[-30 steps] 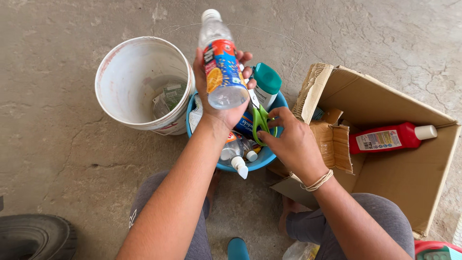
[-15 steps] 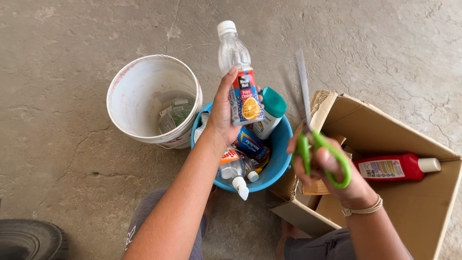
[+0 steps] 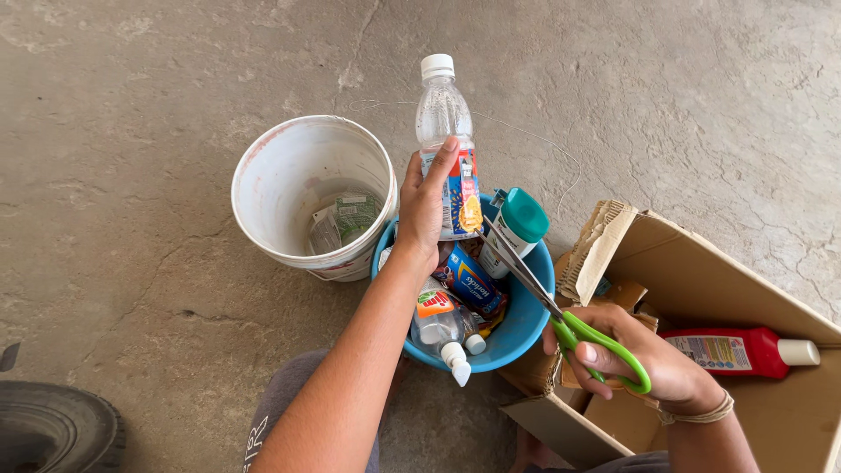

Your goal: The person unpacks various household items from a box and a bucket, including bottles, boxes, and a mesh bag, and removes a label from a plastic bottle using shears.

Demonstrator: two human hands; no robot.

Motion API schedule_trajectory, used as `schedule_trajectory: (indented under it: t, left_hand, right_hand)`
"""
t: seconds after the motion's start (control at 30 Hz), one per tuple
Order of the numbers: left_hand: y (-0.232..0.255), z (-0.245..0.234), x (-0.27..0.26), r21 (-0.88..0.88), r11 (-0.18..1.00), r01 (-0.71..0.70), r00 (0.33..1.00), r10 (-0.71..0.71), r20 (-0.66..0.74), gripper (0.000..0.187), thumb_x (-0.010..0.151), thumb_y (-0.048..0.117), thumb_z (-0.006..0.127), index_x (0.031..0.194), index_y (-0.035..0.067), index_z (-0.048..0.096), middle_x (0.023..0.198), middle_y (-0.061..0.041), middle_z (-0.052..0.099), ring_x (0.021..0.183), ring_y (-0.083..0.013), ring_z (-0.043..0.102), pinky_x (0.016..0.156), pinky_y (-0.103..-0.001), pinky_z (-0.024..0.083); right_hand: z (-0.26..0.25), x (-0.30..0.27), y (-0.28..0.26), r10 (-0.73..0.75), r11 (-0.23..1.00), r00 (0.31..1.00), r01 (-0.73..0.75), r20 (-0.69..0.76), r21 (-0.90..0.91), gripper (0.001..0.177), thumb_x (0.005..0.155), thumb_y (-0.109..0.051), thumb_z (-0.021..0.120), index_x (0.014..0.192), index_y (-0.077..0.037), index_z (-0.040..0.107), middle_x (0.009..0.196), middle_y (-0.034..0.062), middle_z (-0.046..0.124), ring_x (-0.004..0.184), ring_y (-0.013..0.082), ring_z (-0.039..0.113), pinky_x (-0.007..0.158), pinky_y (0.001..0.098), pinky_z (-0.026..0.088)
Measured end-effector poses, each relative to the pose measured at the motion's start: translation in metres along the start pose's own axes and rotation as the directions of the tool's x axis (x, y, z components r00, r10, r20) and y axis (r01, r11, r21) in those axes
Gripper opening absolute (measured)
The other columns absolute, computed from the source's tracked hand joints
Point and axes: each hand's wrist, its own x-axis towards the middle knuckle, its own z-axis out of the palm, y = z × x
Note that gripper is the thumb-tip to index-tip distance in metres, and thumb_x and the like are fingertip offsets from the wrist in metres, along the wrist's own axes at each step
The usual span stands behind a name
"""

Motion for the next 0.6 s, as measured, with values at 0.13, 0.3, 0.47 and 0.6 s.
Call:
schedule_trajectory:
  t: [0.13,0.3,0.47,0.6]
  left_hand:
    - [0.0,-0.006,0.003,-0.003,0.999,-0.032,0.999,0.032,-0.036,0.06,0.084,0.054,0.074,0.122,0.009,0.06,0.096,-0.005,0.068,0.082,-0.0099,0.07,0.072,-0.027,0.061]
    - [-0.002,-0.009,0.003,0.093,0.995,-0.028,0.996,0.035,-0.079,0.063,0.082,0.057,0.075,0.118,0.007,0.06,0.096,-0.007,0.068,0.08,-0.0106,0.072,0.072,-0.028,0.063]
    - [-0.001,-0.007,0.0,0.101,0.994,-0.044,0.996,0.051,-0.069,0.065,0.08,0.058,0.075,0.12,0.008,0.059,0.097,-0.007,0.069,0.082,-0.0108,0.072,0.07,-0.028,0.063]
    - [-0.001,-0.006,0.001,0.111,0.991,-0.07,0.994,0.079,-0.071,0.067,0.08,0.059,0.075,0.122,0.009,0.06,0.099,-0.007,0.069,0.085,-0.0107,0.072,0.072,-0.026,0.063]
  right_hand:
    - [0.0,-0.001,0.004,0.038,0.999,0.999,-0.038,-0.025,-0.031,0.074,0.079,-0.065,0.072,0.104,0.004,0.067,0.056,0.0009,0.055,0.045,0.009,0.051,0.043,0.0242,0.04]
    - [0.002,0.009,0.007,0.114,0.986,0.993,-0.118,-0.041,-0.117,0.07,0.077,-0.063,0.074,0.104,0.001,0.069,0.053,0.0013,0.058,0.042,0.0096,0.052,0.041,0.0259,0.041]
    - [0.002,0.009,0.008,0.089,0.991,0.996,-0.091,-0.027,-0.101,0.07,0.078,-0.062,0.073,0.104,0.003,0.069,0.052,0.0003,0.054,0.042,0.0092,0.05,0.041,0.0254,0.039]
    - [0.002,0.006,0.008,0.071,0.994,0.996,-0.075,-0.052,-0.074,0.073,0.077,-0.063,0.074,0.104,0.004,0.068,0.053,0.0003,0.054,0.043,0.0094,0.051,0.042,0.0253,0.039]
